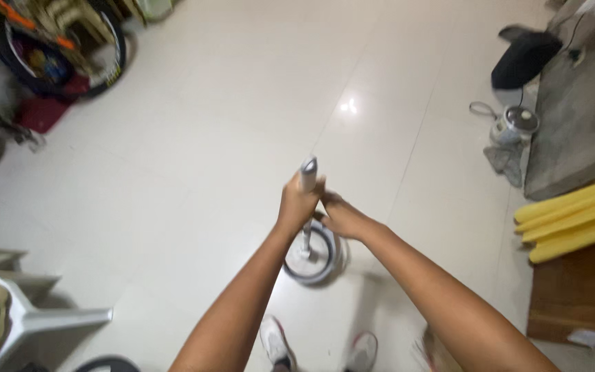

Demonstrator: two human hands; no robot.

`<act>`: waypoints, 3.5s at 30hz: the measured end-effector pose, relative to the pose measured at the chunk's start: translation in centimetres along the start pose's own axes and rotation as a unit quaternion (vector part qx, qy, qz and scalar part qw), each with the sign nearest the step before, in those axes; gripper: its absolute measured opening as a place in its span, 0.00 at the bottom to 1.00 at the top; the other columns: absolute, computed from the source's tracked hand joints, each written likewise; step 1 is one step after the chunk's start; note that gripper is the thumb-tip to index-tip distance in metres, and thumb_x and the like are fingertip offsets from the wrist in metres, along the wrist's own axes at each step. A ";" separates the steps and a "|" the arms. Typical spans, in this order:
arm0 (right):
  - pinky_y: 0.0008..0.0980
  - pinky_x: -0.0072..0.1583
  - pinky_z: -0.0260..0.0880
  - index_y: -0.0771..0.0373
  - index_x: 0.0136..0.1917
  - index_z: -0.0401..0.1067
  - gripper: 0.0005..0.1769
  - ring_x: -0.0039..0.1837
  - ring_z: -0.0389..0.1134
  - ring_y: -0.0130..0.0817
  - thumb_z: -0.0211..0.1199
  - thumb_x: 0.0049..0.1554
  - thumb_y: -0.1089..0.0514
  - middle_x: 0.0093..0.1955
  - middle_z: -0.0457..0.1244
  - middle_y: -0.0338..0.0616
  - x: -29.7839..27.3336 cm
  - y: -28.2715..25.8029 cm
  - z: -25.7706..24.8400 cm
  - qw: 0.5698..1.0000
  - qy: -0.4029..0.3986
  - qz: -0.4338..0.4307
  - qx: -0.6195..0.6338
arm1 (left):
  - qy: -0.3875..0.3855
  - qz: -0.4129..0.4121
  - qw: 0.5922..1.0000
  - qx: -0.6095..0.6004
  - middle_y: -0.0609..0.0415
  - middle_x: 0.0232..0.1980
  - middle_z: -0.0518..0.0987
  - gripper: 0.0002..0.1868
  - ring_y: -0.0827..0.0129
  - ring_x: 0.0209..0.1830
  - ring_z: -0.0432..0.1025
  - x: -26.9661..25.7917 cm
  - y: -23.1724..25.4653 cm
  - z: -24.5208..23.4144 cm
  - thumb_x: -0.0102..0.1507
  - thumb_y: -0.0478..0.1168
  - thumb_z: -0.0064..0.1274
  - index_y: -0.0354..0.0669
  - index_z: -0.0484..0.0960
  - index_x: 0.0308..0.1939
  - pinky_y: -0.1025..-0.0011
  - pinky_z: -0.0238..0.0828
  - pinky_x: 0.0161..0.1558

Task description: The person uses a spin mop to clean a tiled floor in a cluttered room. They wring the mop in a bucket, then mop the floor around various items, including a red mat which they lift and replace to clean underneath.

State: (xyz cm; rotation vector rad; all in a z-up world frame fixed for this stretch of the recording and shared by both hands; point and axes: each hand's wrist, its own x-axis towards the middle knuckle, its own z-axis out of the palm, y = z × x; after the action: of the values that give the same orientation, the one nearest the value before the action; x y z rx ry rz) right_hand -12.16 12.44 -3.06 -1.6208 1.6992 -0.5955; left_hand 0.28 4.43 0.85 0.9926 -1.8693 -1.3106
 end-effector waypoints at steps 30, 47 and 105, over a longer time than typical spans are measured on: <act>0.38 0.71 0.62 0.55 0.65 0.70 0.21 0.72 0.62 0.37 0.59 0.61 0.48 0.69 0.64 0.42 -3.3 -7.1 -6.2 0.998 0.019 0.058 0.033 | 0.098 0.145 0.971 -0.162 0.59 0.22 0.72 0.12 0.76 0.19 0.69 6.6 14.4 -8.4 0.66 0.41 0.57 0.40 0.75 0.31 0.75 0.69 0.22; 0.43 0.57 0.71 0.52 0.65 0.65 0.24 0.55 0.72 0.41 0.53 0.63 0.38 0.52 0.69 0.45 4.9 -12.8 -0.4 0.994 0.042 0.070 0.075 | 0.139 0.138 0.969 -0.153 0.59 0.20 0.71 0.13 0.77 0.18 0.68 4.0 15.8 -12.6 0.65 0.38 0.56 0.41 0.74 0.26 0.75 0.66 0.22; 0.52 0.63 0.63 0.59 0.64 0.61 0.22 0.63 0.62 0.55 0.61 0.59 0.54 0.64 0.63 0.50 25.2 12.7 -10.8 0.968 0.148 0.129 -0.155 | 0.259 0.141 0.846 -0.445 0.60 0.26 0.71 0.21 0.69 0.26 0.73 33.8 5.6 -38.6 0.67 0.54 0.63 0.46 0.72 0.33 0.63 0.83 0.42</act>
State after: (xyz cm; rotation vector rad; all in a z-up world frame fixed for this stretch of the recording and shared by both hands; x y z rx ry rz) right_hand -27.89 -12.46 -9.91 -1.5354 2.2776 -0.4772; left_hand 13.95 -41.36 20.26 0.4598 -0.7827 -1.3296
